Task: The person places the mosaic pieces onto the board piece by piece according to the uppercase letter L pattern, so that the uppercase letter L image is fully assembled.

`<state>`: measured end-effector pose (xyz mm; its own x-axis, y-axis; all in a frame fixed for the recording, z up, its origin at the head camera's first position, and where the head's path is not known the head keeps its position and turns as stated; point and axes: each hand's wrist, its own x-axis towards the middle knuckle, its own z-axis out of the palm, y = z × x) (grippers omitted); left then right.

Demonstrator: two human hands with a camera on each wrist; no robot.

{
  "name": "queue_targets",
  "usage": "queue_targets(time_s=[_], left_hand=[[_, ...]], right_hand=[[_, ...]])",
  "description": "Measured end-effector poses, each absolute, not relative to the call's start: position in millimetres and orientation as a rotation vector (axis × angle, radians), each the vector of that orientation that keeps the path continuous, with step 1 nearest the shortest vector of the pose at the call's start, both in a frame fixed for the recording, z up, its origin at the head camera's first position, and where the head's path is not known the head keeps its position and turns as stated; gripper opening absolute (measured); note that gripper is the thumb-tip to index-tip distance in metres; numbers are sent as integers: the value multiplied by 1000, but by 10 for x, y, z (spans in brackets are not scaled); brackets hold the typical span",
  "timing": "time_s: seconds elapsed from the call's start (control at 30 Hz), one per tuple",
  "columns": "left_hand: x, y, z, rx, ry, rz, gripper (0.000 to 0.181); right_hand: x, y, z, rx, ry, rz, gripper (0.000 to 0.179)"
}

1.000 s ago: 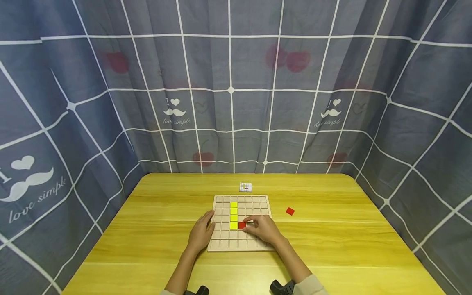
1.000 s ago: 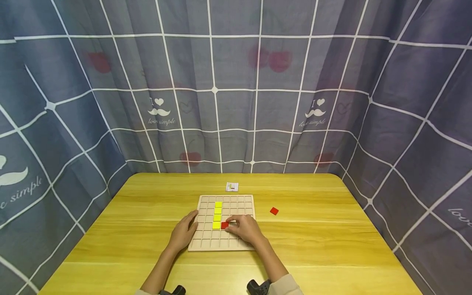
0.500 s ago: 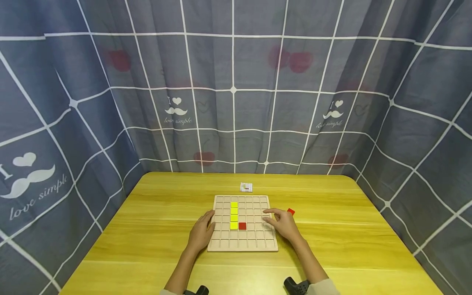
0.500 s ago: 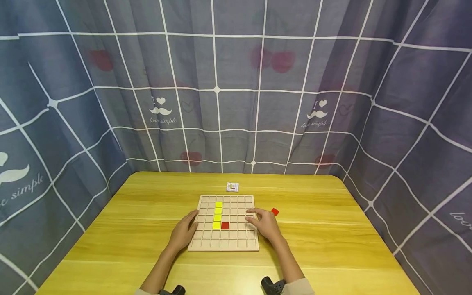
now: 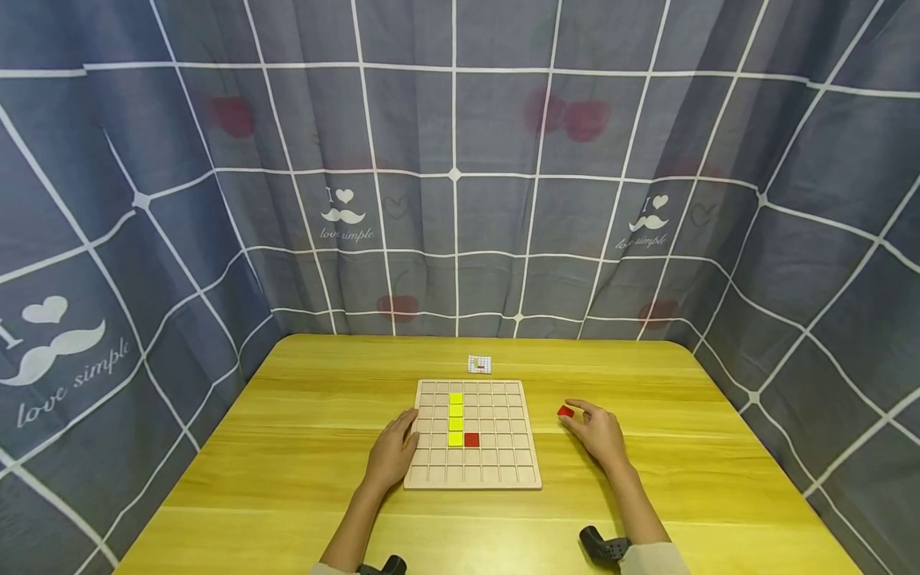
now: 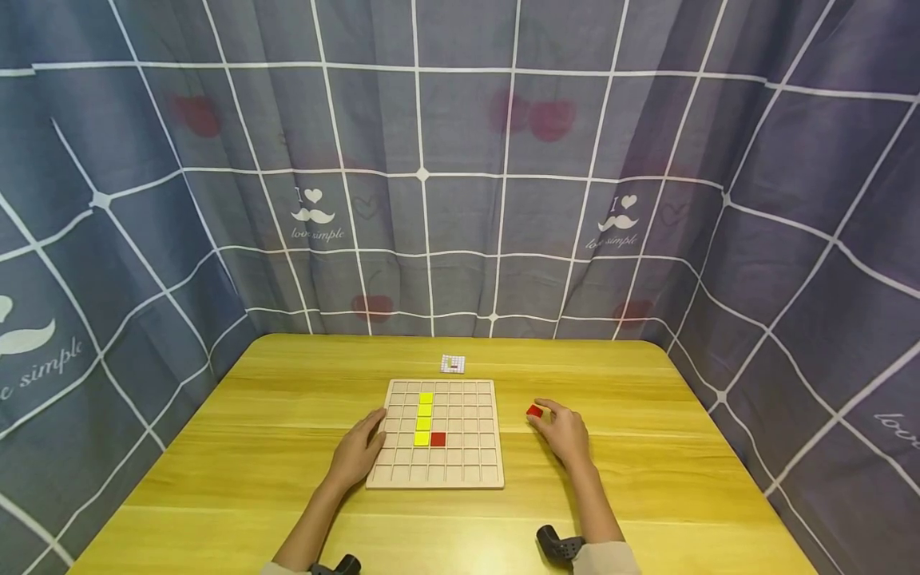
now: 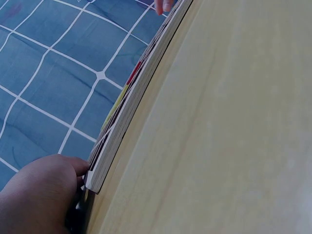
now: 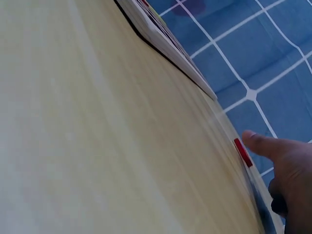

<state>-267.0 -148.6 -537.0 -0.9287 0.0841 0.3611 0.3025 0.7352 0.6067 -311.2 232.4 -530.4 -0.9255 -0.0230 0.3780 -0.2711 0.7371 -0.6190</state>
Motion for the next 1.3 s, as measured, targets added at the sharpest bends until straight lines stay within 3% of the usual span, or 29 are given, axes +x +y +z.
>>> queue_targets(time_s=[0.2, 0.53, 1.3], left_hand=[[-2673, -1484, -5383, -303, -2620, -996, 43], [-2665, -1480, -5400, -300, -2619, -996, 42], [-2690, -1498, -5397, -305, -2641, -981, 43]], right_hand=[[-3125, 2407, -5335, 163, -2690, 952, 46], [-3109, 2402, -5372, 170, -2651, 986, 34], [-2996, 1642, -5281, 682, -2510, 1214, 24]])
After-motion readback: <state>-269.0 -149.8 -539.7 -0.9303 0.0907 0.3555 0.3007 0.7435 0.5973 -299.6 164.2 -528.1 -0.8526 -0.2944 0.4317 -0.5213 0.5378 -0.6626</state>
